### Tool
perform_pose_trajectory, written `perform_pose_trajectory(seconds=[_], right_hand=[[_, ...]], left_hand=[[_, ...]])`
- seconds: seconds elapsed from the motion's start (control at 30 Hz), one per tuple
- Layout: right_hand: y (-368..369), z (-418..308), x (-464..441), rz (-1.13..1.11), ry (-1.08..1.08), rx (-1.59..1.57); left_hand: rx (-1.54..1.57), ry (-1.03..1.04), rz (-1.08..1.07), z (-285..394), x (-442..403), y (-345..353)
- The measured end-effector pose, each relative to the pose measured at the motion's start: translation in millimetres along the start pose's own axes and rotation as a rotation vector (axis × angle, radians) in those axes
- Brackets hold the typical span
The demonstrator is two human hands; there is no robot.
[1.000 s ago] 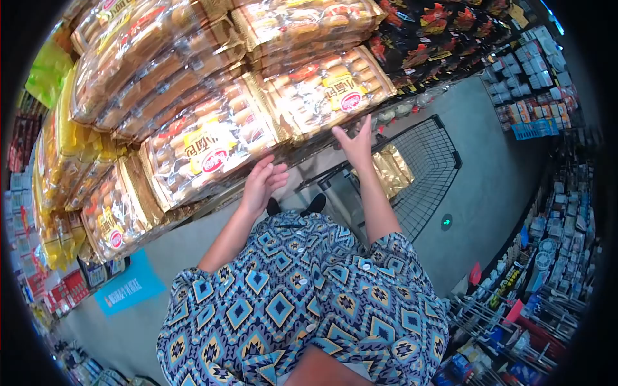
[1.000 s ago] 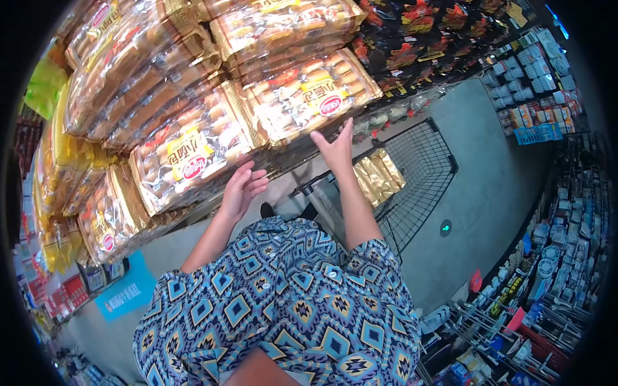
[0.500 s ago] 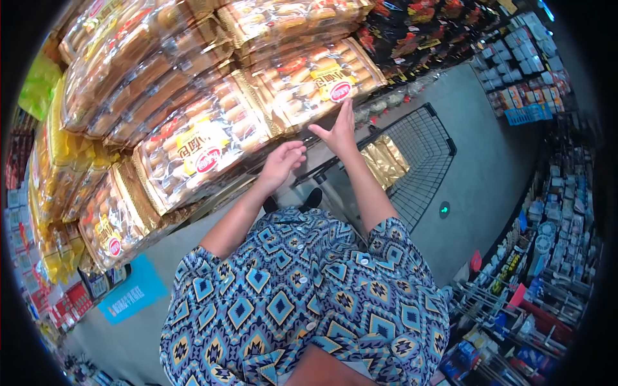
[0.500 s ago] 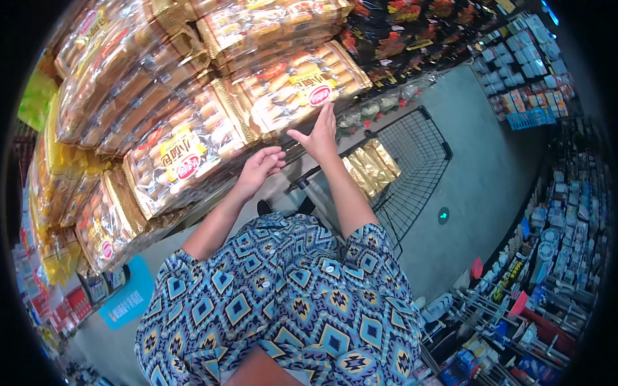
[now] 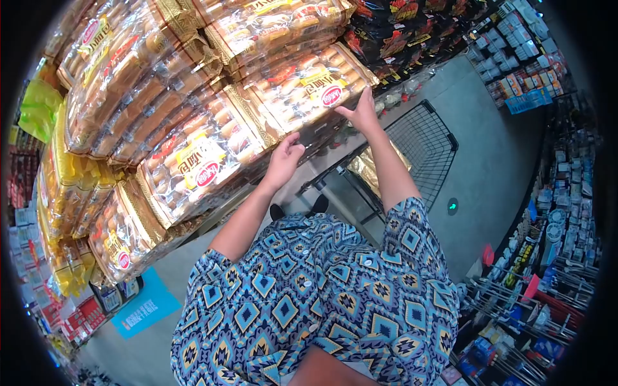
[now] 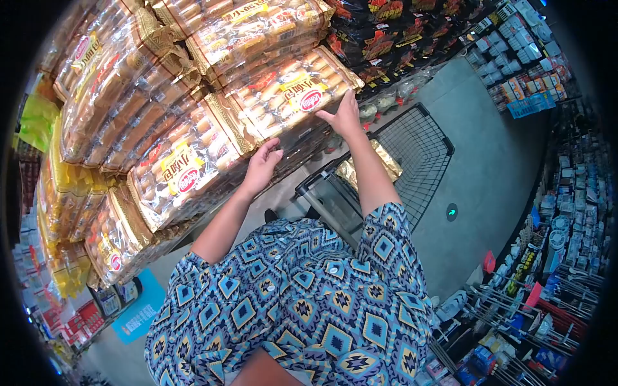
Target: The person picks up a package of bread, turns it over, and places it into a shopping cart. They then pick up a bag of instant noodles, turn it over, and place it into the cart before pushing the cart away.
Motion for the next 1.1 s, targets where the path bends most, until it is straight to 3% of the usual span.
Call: perform_pose_trajectory(seconds=[0.17,0.37,0.43,0.63,0.7,0.77,0.83,0.9,1.0,1.1], right_hand=[[6.1,-8.2,26.9,-0.058,0.141,0.073],[3.3,-39.5,28.0,-0.031,0.048,-0.12],[1.6,-35.7,33.9,0.121,-0.015,-0.072],[-15.3,-2.1,88.0,0.189,0.07,0.009],[-37.1,30.5,113.4,-0.076,0.229,-0.32],[-46.6,73.2,143.1,0.035,0.391,-0.401],[-57.6,148.1,172.7,0.127,0.507,-0.123],[-74.3,207.1,194.0,0.161,0.653,0.076],[-103.6,211.1,210.2,0.137,0.776,0.156],[-103.1,220.1,200.9,0.093,0.766,0.258]], left_hand=[[-0.019,-0.007,0.016,-3.3,4.6,1.6],[-0.119,0.092,0.024,-12.0,-0.1,-1.7],[-0.008,0.001,-0.006,-0.1,6.0,2.1],[0.052,-0.175,-0.171,-24.9,31.0,-4.1],[0.043,-0.229,-0.17,-43.9,43.6,-11.2],[0.007,-0.378,-0.133,-74.3,58.9,-33.3],[-0.015,-0.432,-0.083,-104.5,76.0,-47.6],[-0.116,-0.633,-0.044,-140.5,96.5,-78.3],[-0.304,-0.817,-0.018,-192.7,130.9,-127.4],[-0.346,-0.904,0.028,-182.9,155.0,-136.2]])
Point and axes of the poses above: each hand's wrist, its own x-axis away from the middle knuckle, its own y-axis out of the palm, z = x × y, the point moved 3 cm from there along -x, towards the middle knuckle, and after that the axes turned 5 degrees about y, right-handed, at the moved point
